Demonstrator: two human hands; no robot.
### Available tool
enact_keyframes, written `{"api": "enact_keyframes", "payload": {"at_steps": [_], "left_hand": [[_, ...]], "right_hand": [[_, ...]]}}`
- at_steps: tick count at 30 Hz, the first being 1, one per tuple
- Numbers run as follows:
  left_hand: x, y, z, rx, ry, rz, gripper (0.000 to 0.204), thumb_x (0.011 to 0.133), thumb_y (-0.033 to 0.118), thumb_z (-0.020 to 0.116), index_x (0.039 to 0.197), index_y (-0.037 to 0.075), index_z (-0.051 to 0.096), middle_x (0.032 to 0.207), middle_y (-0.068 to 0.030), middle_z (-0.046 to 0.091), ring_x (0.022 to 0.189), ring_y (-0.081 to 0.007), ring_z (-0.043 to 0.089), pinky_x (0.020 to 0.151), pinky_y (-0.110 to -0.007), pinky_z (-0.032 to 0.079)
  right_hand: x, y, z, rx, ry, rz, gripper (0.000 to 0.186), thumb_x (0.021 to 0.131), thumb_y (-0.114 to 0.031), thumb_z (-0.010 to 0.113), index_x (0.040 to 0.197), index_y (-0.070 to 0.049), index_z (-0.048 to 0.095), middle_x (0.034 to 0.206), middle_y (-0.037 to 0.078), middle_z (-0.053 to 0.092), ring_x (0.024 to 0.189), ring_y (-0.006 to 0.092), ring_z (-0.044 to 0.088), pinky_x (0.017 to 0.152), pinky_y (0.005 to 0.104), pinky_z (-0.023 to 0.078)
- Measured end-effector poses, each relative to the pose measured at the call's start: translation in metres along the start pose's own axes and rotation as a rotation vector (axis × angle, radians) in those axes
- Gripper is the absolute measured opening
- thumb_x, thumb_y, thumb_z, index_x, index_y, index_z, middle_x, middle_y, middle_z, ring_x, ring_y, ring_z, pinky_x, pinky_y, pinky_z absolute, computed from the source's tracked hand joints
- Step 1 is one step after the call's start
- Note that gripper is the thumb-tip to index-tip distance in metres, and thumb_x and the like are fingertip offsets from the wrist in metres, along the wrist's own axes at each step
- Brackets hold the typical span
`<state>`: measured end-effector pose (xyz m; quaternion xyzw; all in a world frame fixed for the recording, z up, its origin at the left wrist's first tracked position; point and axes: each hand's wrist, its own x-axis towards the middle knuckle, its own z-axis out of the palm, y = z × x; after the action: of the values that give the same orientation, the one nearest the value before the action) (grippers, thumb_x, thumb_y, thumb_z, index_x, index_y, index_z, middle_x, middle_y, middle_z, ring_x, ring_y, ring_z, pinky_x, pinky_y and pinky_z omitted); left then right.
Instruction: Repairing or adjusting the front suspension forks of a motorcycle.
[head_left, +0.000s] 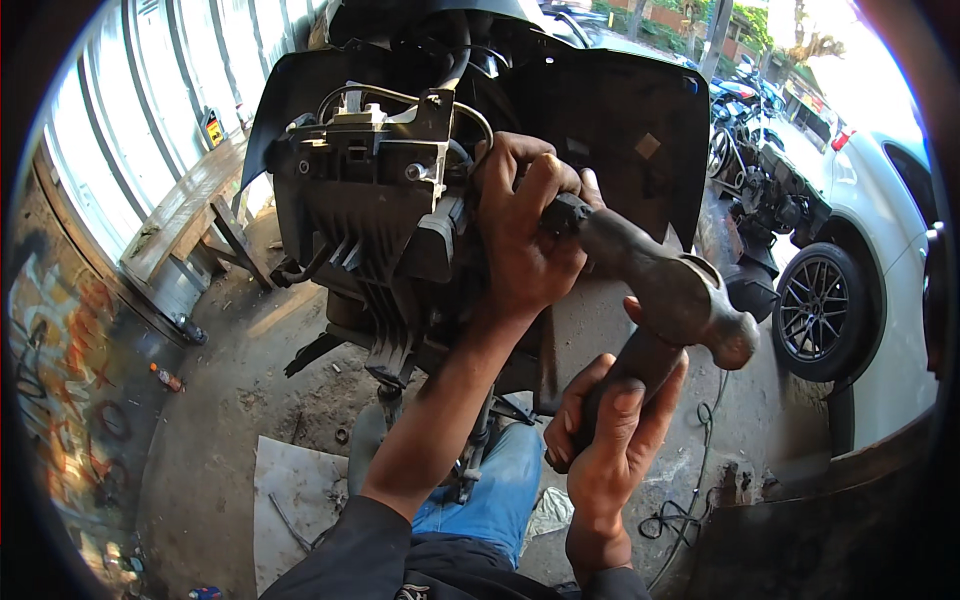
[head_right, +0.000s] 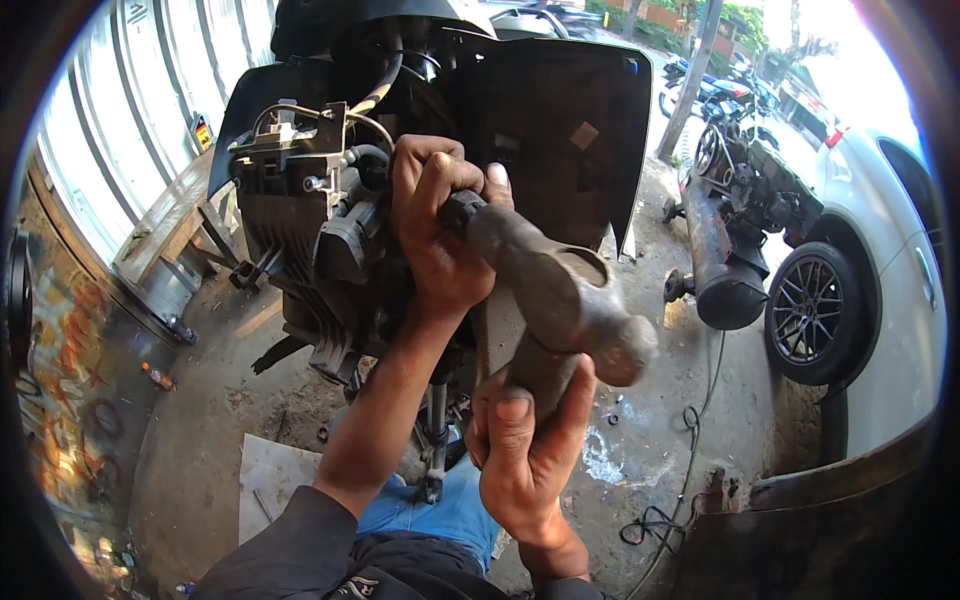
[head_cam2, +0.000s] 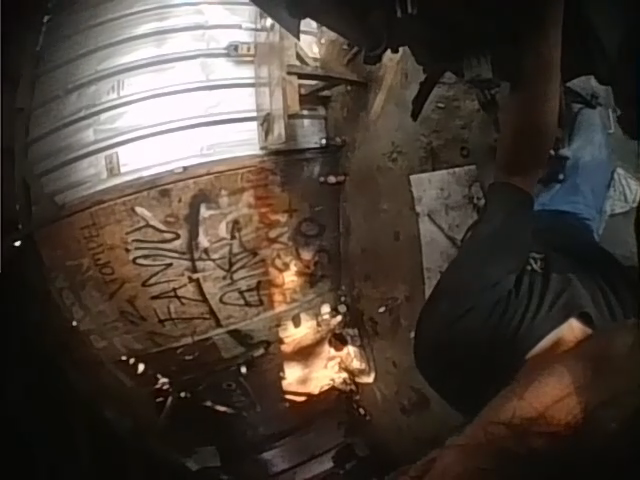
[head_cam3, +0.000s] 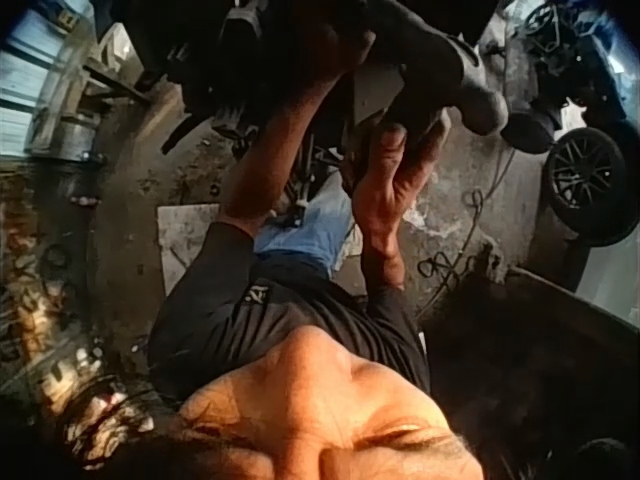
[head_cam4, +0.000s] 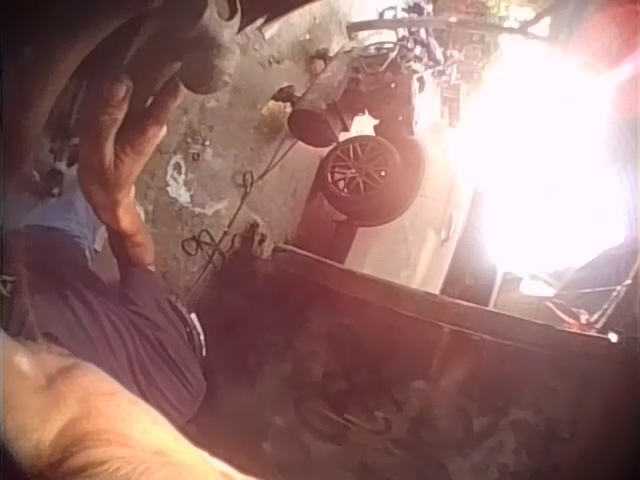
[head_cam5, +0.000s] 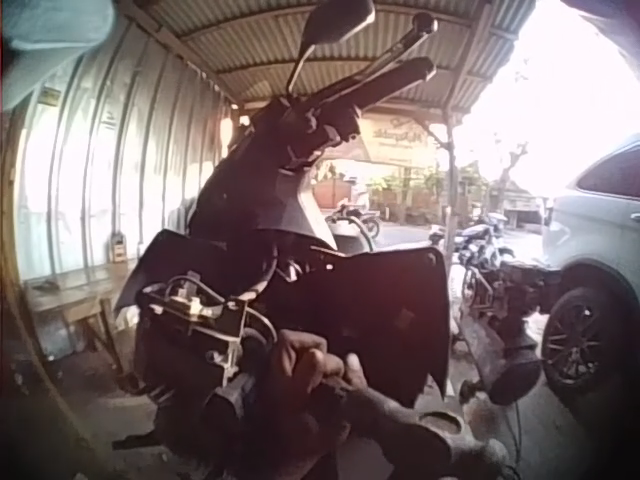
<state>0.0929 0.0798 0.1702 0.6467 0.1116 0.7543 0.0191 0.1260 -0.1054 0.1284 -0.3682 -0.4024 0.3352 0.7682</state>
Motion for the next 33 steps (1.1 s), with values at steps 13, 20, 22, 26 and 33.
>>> {"api": "enact_keyframes", "payload": {"at_steps": [13, 20, 22, 26, 33], "left_hand": [[0.001, -0.01, -0.003, 0.102, -0.088, 0.079, 0.017, 0.076, 0.004, 0.07, 0.073, 0.005, 0.052, 0.086, -0.0095, 0.047, 0.077, -0.022, 0.048, 0.068, -0.036, 0.04], [-0.001, -0.01, -0.004, 0.092, -0.099, 0.031, 0.018, 0.076, 0.005, 0.071, 0.072, 0.005, 0.053, 0.087, -0.0093, 0.047, 0.079, -0.0223, 0.047, 0.069, -0.036, 0.039], [-0.001, -0.009, -0.005, 0.101, -0.105, 0.057, 0.018, 0.075, 0.006, 0.071, 0.072, 0.005, 0.054, 0.087, -0.0089, 0.047, 0.079, -0.0224, 0.047, 0.069, -0.036, 0.039], [0.001, -0.006, -0.003, 0.11, -0.107, 0.047, 0.017, 0.074, 0.006, 0.071, 0.072, 0.005, 0.055, 0.088, -0.0089, 0.047, 0.08, -0.0226, 0.047, 0.07, -0.036, 0.039], [0.003, -0.006, -0.004, 0.128, -0.132, 0.076, 0.015, 0.074, 0.007, 0.071, 0.073, 0.006, 0.055, 0.088, -0.0092, 0.048, 0.082, -0.0228, 0.048, 0.071, -0.036, 0.039]], "right_hand": [[0.008, 0.003, -0.004, 0.07, -0.06, 0.008, 0.066, 0.102, -0.038, 0.047, 0.149, -0.005, 0.014, 0.071, 0.005, 0.045, 0.045, 0.0066, 0.036, 0.037, 0.0205, 0.028], [0.01, 0.008, 0.001, 0.066, -0.007, 0.024, 0.069, 0.1, -0.042, 0.049, 0.147, -0.003, 0.016, 0.065, 0.005, 0.043, 0.041, 0.0061, 0.033, 0.037, 0.0206, 0.028], [0.008, 0.002, -0.001, 0.072, -0.032, 0.037, 0.07, 0.1, -0.043, 0.05, 0.146, -0.003, 0.015, 0.064, 0.005, 0.043, 0.042, 0.006, 0.034, 0.037, 0.0205, 0.028], [0.01, 0.004, -0.002, 0.058, -0.04, -0.009, 0.068, 0.1, -0.043, 0.049, 0.144, -0.002, 0.017, 0.066, 0.006, 0.045, 0.042, 0.0063, 0.034, 0.037, 0.0204, 0.029], [0.013, -0.013, 0.0, -0.019, 0.084, 0.028, 0.075, 0.094, -0.053, 0.054, 0.139, -0.003, 0.02, 0.064, 0.007, 0.046, 0.038, 0.0092, 0.037, 0.034, 0.0231, 0.03]]}}
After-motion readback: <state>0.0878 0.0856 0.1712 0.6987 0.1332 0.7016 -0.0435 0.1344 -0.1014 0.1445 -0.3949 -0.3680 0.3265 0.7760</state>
